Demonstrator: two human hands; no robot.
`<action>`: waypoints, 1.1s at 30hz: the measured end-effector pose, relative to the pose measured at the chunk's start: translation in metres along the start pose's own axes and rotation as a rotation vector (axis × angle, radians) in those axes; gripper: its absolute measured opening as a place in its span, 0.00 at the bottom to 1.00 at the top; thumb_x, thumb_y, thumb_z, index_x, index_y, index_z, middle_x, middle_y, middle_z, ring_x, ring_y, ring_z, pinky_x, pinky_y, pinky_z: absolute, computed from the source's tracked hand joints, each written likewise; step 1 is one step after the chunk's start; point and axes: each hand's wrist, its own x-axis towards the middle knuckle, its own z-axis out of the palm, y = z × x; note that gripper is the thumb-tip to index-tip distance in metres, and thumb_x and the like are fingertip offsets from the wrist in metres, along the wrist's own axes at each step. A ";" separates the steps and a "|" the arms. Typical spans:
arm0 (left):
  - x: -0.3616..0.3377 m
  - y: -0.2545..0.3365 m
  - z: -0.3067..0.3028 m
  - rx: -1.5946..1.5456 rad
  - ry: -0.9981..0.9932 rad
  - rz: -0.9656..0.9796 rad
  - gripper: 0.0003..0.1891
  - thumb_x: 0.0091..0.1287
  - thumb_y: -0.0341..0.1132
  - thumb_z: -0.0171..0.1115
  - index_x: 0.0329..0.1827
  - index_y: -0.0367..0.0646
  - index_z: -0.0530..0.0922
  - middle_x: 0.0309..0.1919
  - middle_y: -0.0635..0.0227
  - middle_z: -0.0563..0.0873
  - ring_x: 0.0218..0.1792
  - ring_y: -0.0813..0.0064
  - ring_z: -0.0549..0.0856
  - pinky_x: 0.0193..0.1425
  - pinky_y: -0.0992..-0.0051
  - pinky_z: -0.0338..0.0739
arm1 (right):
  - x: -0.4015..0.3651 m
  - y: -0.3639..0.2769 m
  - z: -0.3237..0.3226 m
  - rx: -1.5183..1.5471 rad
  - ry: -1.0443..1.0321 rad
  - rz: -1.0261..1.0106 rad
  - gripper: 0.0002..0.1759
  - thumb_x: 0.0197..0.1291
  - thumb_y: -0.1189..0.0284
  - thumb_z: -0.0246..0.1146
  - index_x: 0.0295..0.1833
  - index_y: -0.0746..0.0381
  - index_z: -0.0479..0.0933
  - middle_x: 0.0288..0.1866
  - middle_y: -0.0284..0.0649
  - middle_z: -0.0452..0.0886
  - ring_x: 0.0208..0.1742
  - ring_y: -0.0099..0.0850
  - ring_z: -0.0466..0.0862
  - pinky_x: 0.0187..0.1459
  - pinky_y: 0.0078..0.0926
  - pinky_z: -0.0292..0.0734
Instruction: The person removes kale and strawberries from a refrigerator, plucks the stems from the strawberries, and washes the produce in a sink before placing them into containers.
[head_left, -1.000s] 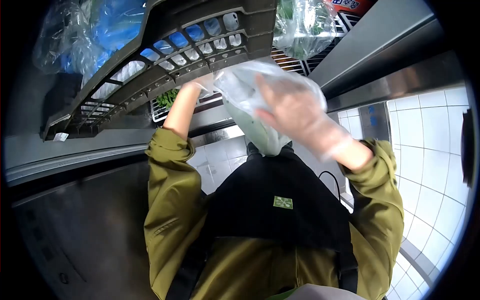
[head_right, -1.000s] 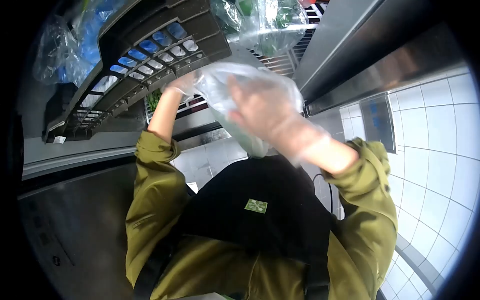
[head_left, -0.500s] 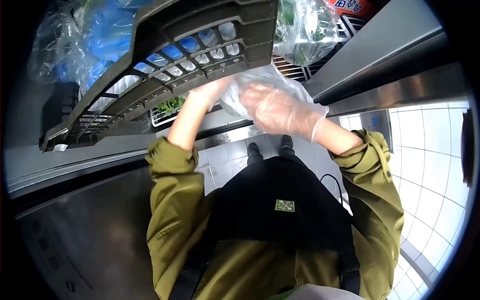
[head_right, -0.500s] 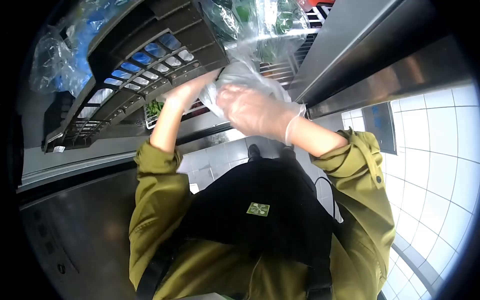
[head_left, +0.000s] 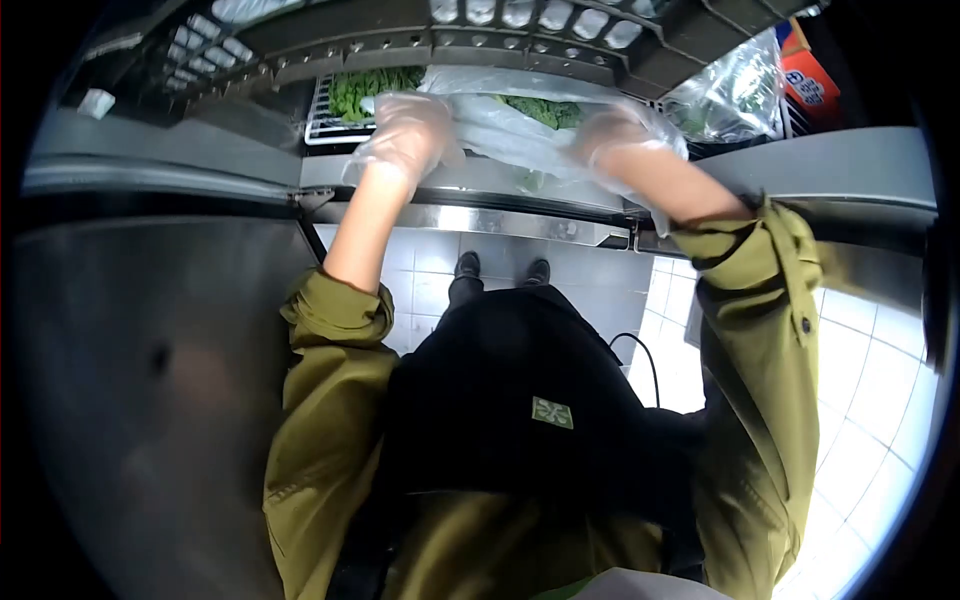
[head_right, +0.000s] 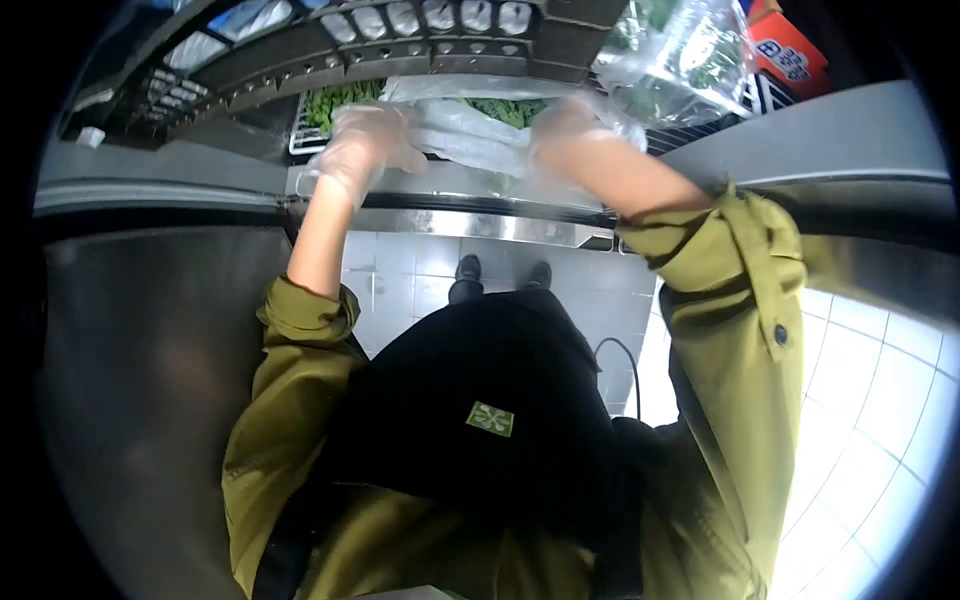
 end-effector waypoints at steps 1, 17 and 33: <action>-0.003 0.004 -0.003 0.023 0.021 -0.046 0.13 0.48 0.43 0.61 0.30 0.44 0.84 0.29 0.58 0.85 0.33 0.64 0.85 0.34 0.66 0.75 | 0.004 0.004 -0.002 -0.038 0.009 0.013 0.16 0.53 0.63 0.55 0.34 0.62 0.82 0.39 0.47 0.82 0.42 0.40 0.82 0.42 0.37 0.76; -0.045 0.024 0.052 -0.560 0.245 0.002 0.21 0.55 0.34 0.50 0.54 0.47 0.77 0.43 0.53 0.83 0.42 0.55 0.83 0.48 0.63 0.76 | 0.079 0.050 -0.004 0.255 0.850 -0.120 0.16 0.58 0.68 0.53 0.51 0.58 0.74 0.51 0.49 0.77 0.56 0.40 0.75 0.57 0.34 0.68; 0.032 -0.043 0.024 -0.111 1.178 -0.045 0.04 0.45 0.27 0.56 0.24 0.41 0.78 0.21 0.60 0.81 0.21 0.58 0.81 0.25 0.63 0.77 | 0.103 0.010 0.003 0.264 0.836 -0.272 0.22 0.58 0.68 0.56 0.59 0.61 0.68 0.57 0.46 0.73 0.59 0.38 0.71 0.62 0.34 0.63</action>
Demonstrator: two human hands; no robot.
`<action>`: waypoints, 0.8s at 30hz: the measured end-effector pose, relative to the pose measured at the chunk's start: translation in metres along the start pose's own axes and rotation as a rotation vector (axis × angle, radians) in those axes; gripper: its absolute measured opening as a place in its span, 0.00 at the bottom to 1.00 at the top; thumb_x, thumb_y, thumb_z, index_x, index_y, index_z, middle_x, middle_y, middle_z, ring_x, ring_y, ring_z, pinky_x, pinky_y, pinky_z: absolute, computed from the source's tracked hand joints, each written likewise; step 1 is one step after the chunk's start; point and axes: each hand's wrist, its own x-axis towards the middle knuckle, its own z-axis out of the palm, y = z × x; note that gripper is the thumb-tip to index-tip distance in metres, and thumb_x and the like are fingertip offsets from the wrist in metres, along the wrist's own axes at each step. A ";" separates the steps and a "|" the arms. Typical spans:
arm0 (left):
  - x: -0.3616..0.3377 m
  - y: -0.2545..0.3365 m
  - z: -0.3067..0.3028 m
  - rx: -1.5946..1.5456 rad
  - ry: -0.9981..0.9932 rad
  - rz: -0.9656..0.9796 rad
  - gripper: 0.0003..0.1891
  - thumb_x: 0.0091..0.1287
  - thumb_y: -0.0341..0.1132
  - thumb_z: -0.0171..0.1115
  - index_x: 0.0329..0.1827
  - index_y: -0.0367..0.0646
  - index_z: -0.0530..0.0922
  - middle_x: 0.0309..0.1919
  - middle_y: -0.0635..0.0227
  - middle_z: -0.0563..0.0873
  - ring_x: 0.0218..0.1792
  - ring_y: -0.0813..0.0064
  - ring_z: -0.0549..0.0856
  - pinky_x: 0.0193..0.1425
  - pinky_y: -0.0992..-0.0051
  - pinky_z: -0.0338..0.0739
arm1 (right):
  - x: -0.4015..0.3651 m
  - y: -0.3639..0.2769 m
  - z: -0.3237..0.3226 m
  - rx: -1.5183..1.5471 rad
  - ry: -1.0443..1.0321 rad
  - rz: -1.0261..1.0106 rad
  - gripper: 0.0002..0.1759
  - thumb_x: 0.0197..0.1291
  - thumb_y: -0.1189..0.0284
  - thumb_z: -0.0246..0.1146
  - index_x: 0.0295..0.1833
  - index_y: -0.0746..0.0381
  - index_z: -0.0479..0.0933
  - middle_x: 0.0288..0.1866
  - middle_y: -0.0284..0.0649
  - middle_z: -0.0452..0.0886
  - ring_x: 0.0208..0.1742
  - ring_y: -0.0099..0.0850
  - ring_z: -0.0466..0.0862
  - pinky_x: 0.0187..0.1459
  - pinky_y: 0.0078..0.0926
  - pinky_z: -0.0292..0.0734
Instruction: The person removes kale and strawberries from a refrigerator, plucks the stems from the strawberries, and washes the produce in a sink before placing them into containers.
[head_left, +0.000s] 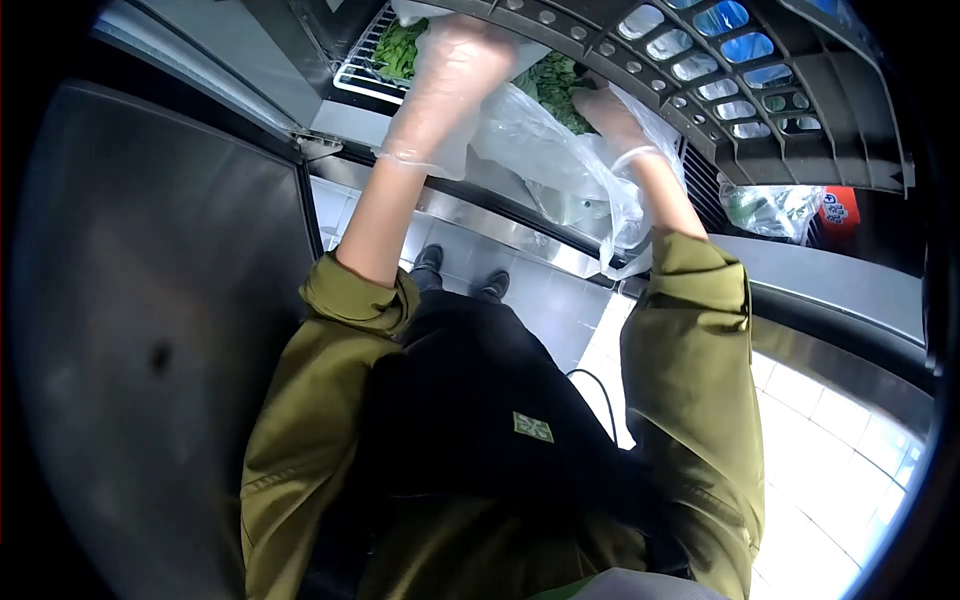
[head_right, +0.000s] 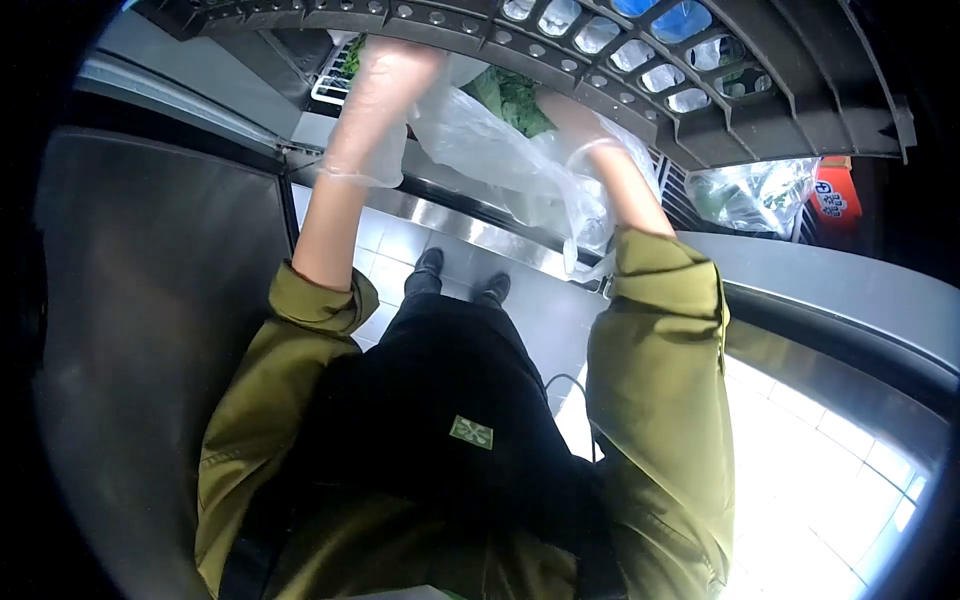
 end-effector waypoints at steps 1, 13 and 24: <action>0.001 -0.001 -0.001 0.055 0.051 0.089 0.03 0.43 0.26 0.57 0.21 0.41 0.78 0.18 0.61 0.80 0.18 0.59 0.81 0.21 0.63 0.78 | -0.009 0.005 -0.005 0.012 0.024 0.006 0.23 0.58 0.68 0.56 0.59 0.61 0.67 0.57 0.46 0.73 0.59 0.38 0.71 0.62 0.34 0.63; 0.006 0.033 -0.012 0.009 0.027 0.404 0.03 0.44 0.29 0.59 0.20 0.42 0.80 0.15 0.61 0.80 0.16 0.64 0.81 0.23 0.67 0.78 | -0.060 0.022 -0.027 0.007 0.046 0.106 0.24 0.59 0.68 0.58 0.61 0.63 0.67 0.58 0.43 0.73 0.59 0.36 0.71 0.63 0.33 0.63; -0.008 0.092 -0.036 -0.319 -0.897 -0.250 0.11 0.56 0.34 0.52 0.32 0.41 0.82 0.33 0.54 0.84 0.38 0.56 0.83 0.45 0.62 0.76 | -0.041 0.015 -0.023 -0.064 0.161 0.026 0.25 0.55 0.63 0.62 0.58 0.60 0.71 0.55 0.42 0.76 0.57 0.36 0.73 0.60 0.35 0.66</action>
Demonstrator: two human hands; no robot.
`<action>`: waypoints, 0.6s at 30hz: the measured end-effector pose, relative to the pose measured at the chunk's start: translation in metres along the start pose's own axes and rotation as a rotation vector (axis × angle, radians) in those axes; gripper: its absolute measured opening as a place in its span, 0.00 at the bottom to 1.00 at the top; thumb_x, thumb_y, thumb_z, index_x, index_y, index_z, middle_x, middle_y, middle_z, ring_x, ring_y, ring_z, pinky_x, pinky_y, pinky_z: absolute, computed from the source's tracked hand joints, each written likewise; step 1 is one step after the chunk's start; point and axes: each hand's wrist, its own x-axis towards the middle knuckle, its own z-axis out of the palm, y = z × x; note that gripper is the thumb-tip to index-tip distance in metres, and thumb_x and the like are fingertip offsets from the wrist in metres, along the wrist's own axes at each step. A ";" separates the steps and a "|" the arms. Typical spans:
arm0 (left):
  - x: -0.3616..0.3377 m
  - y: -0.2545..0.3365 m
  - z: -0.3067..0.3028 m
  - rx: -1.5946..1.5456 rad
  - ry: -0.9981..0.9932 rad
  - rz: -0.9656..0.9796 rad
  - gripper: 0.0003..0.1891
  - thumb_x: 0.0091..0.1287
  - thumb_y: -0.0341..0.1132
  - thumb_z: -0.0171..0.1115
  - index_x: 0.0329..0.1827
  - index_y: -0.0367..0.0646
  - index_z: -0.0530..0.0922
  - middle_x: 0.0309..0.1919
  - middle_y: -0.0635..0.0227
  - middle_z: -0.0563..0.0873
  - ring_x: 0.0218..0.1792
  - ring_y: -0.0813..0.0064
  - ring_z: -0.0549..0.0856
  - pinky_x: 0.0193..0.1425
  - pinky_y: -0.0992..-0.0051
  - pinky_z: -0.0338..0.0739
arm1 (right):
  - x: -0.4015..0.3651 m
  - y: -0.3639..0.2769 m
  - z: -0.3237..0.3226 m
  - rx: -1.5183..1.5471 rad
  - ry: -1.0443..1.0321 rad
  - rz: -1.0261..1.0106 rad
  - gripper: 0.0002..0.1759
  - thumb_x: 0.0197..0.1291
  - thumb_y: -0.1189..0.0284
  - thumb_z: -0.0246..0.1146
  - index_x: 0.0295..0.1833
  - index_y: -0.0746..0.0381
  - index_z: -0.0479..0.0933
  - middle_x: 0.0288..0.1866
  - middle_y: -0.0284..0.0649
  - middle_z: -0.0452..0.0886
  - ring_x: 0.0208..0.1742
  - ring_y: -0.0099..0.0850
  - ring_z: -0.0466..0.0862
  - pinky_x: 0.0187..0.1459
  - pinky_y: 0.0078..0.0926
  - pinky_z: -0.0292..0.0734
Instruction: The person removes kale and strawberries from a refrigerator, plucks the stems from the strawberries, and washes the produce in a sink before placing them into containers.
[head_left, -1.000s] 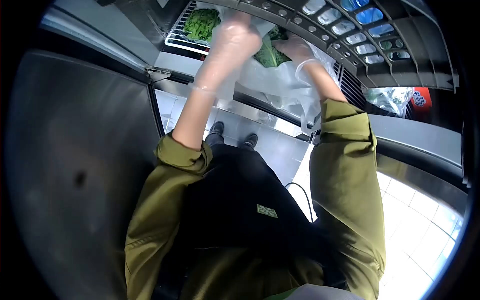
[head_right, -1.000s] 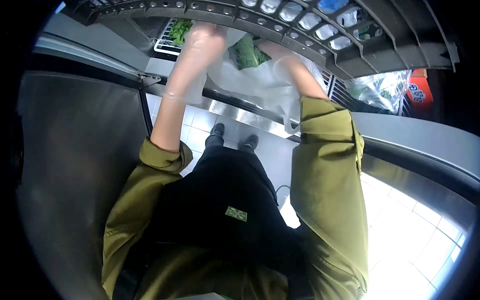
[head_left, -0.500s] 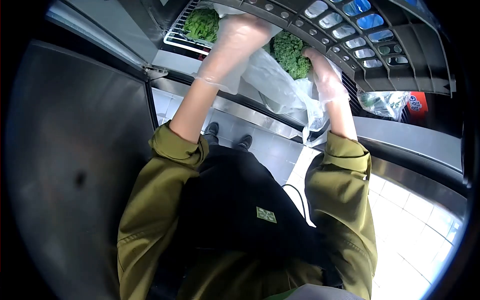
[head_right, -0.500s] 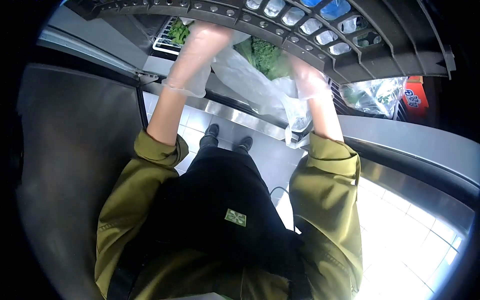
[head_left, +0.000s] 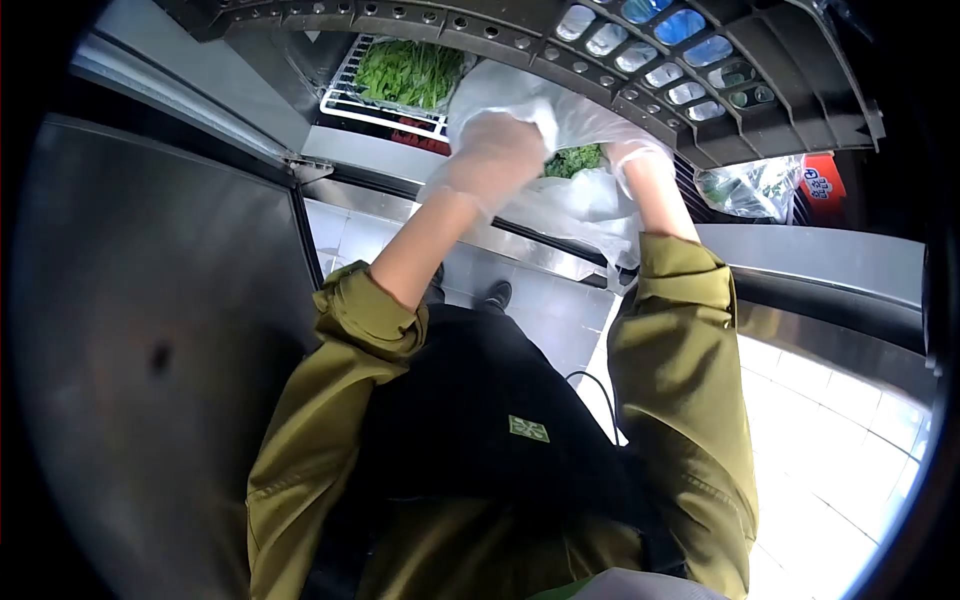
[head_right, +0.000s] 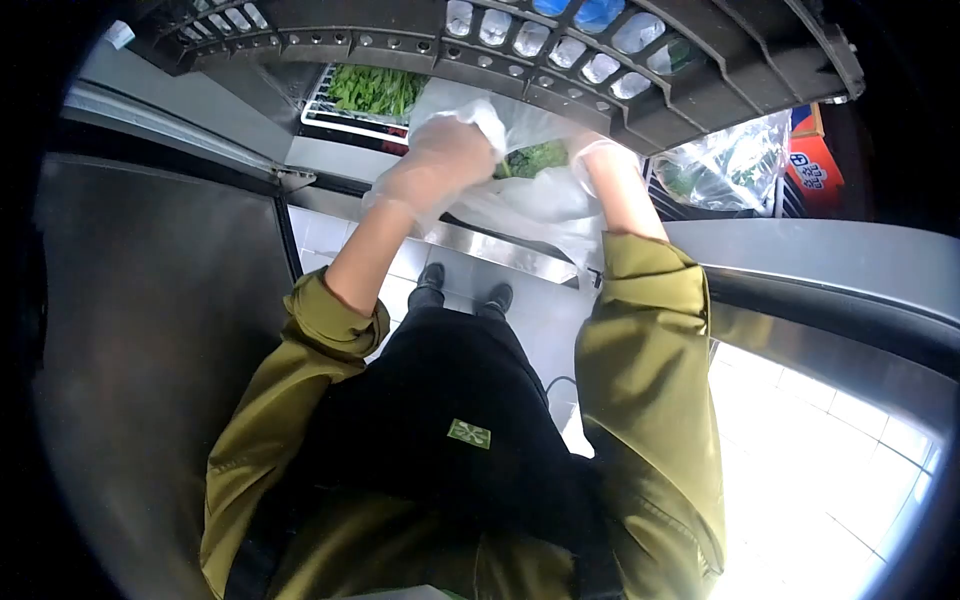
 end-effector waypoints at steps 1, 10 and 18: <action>0.001 -0.006 -0.003 0.041 -0.086 -0.043 0.11 0.57 0.35 0.52 0.33 0.41 0.82 0.35 0.53 0.84 0.40 0.56 0.83 0.46 0.63 0.75 | 0.005 -0.001 0.003 -0.017 0.006 -0.011 0.25 0.55 0.63 0.63 0.57 0.59 0.72 0.55 0.42 0.76 0.56 0.36 0.74 0.60 0.35 0.66; 0.035 -0.046 0.034 -0.339 0.387 -0.292 0.17 0.59 0.43 0.54 0.48 0.48 0.79 0.48 0.66 0.82 0.49 0.62 0.81 0.52 0.70 0.73 | 0.020 0.005 0.013 -0.188 0.100 -0.204 0.26 0.49 0.55 0.68 0.53 0.54 0.77 0.54 0.38 0.78 0.55 0.35 0.75 0.58 0.33 0.68; 0.055 -0.020 0.037 0.007 0.086 -0.301 0.24 0.63 0.50 0.49 0.58 0.51 0.74 0.54 0.53 0.78 0.53 0.58 0.79 0.57 0.62 0.71 | 0.007 -0.005 -0.005 -0.301 0.183 -0.170 0.19 0.59 0.59 0.58 0.53 0.56 0.75 0.53 0.39 0.78 0.53 0.36 0.76 0.53 0.32 0.71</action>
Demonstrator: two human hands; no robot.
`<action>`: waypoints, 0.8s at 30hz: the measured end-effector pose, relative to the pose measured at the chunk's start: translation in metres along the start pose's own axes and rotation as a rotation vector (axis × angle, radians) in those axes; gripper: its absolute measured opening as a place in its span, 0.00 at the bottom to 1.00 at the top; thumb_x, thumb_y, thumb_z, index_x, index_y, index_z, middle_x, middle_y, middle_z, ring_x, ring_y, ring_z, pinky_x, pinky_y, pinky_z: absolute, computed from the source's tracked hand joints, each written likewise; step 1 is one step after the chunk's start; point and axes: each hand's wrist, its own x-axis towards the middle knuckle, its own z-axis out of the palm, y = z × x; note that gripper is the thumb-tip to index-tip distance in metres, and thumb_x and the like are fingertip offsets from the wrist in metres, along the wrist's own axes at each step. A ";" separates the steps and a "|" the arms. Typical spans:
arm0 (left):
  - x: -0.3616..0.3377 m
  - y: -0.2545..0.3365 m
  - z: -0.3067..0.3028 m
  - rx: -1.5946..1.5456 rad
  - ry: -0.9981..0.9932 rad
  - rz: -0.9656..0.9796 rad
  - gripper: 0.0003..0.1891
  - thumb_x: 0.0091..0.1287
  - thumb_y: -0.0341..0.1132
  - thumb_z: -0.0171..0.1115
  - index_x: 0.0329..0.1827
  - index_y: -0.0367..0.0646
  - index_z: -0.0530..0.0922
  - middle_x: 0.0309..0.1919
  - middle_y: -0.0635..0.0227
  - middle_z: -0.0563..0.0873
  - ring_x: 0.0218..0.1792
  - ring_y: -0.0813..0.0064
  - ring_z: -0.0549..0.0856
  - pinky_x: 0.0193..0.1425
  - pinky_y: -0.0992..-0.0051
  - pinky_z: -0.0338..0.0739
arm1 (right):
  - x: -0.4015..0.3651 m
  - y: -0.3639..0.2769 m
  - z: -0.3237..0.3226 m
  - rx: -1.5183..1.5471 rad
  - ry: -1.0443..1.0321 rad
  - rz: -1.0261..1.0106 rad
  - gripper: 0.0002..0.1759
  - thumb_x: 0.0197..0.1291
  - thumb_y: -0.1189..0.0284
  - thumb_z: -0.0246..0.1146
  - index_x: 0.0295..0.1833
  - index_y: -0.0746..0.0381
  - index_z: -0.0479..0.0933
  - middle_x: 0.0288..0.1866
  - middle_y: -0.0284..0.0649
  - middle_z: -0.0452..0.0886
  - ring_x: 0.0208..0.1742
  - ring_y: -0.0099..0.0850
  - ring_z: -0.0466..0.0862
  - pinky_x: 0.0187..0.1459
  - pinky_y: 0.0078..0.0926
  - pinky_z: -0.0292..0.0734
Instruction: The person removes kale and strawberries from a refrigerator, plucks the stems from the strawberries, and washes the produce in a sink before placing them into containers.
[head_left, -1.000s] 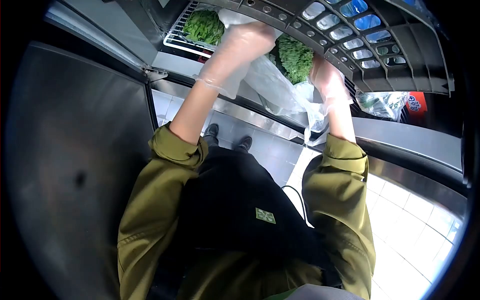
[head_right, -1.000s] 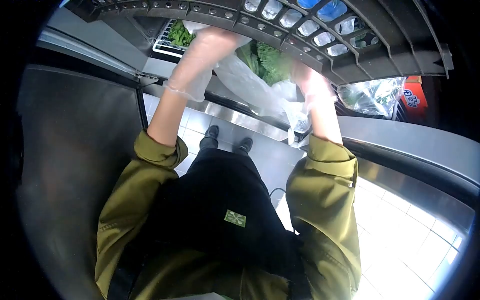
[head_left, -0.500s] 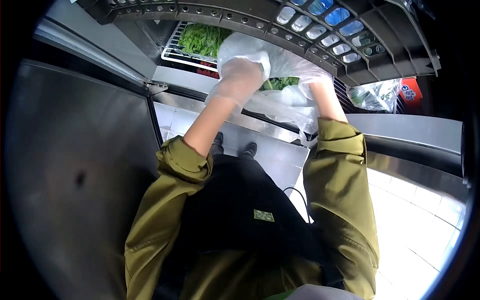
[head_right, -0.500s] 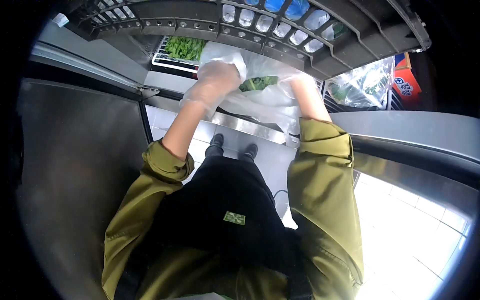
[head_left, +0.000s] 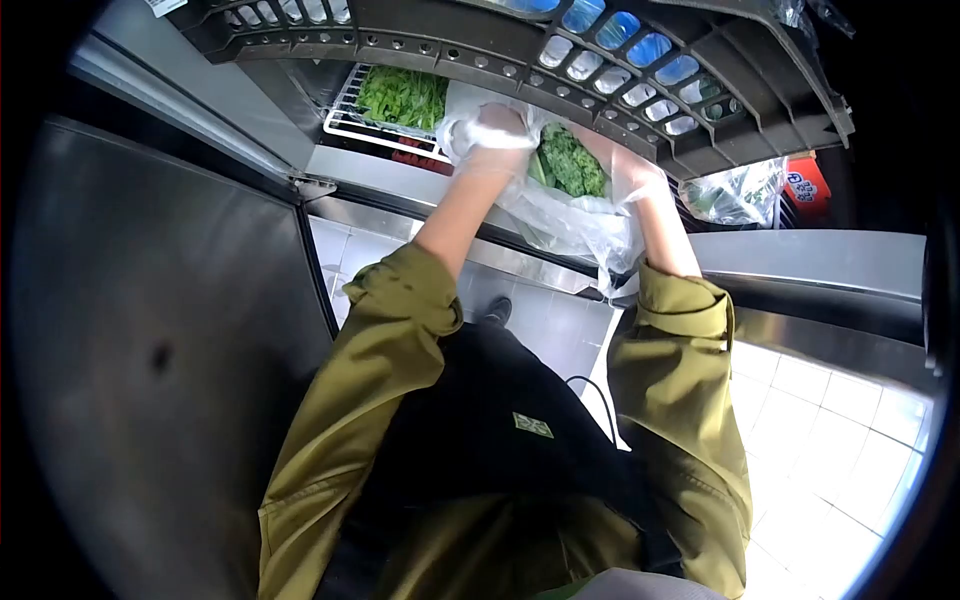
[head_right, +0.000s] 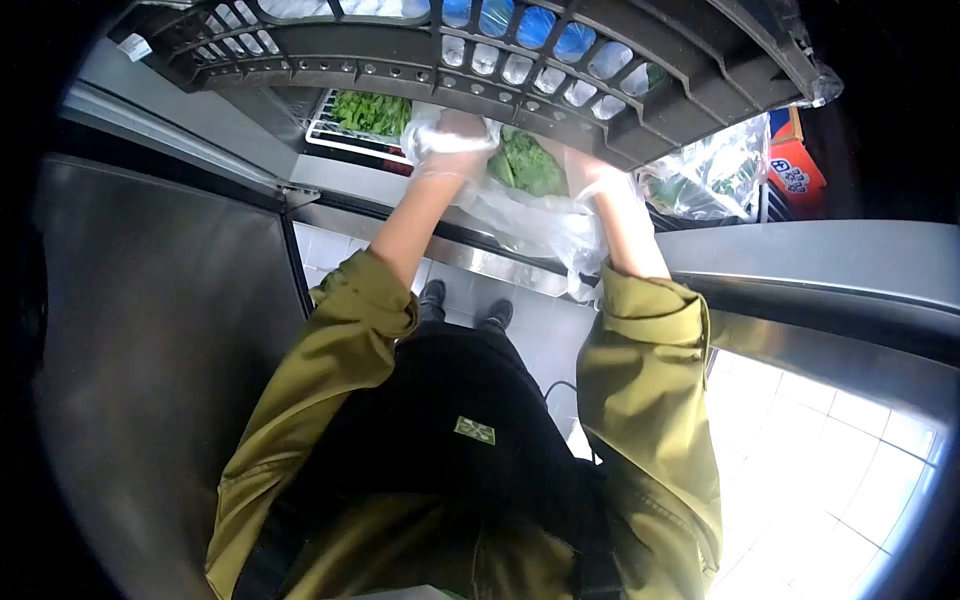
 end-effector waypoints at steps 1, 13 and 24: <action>0.010 -0.001 0.005 -0.011 -0.038 0.026 0.24 0.62 0.50 0.49 0.59 0.51 0.73 0.55 0.54 0.77 0.54 0.57 0.78 0.58 0.61 0.70 | -0.004 0.001 -0.005 0.062 -0.017 0.032 0.19 0.59 0.60 0.58 0.53 0.56 0.75 0.53 0.39 0.78 0.53 0.36 0.76 0.53 0.32 0.71; -0.034 -0.007 -0.078 -0.932 -0.513 0.288 0.21 0.69 0.36 0.38 0.63 0.36 0.63 0.68 0.59 0.61 0.70 0.65 0.56 0.75 0.65 0.44 | -0.033 0.005 -0.029 0.406 -0.012 0.259 0.21 0.59 0.62 0.58 0.55 0.61 0.73 0.54 0.43 0.76 0.54 0.37 0.75 0.54 0.32 0.70; -0.017 0.028 -0.001 -0.371 0.260 0.401 0.13 0.63 0.35 0.54 0.47 0.39 0.77 0.45 0.56 0.83 0.50 0.60 0.79 0.58 0.66 0.69 | -0.013 -0.011 -0.048 1.408 -0.266 0.942 0.27 0.54 0.65 0.68 0.58 0.64 0.71 0.53 0.38 0.77 0.51 0.26 0.75 0.52 0.24 0.71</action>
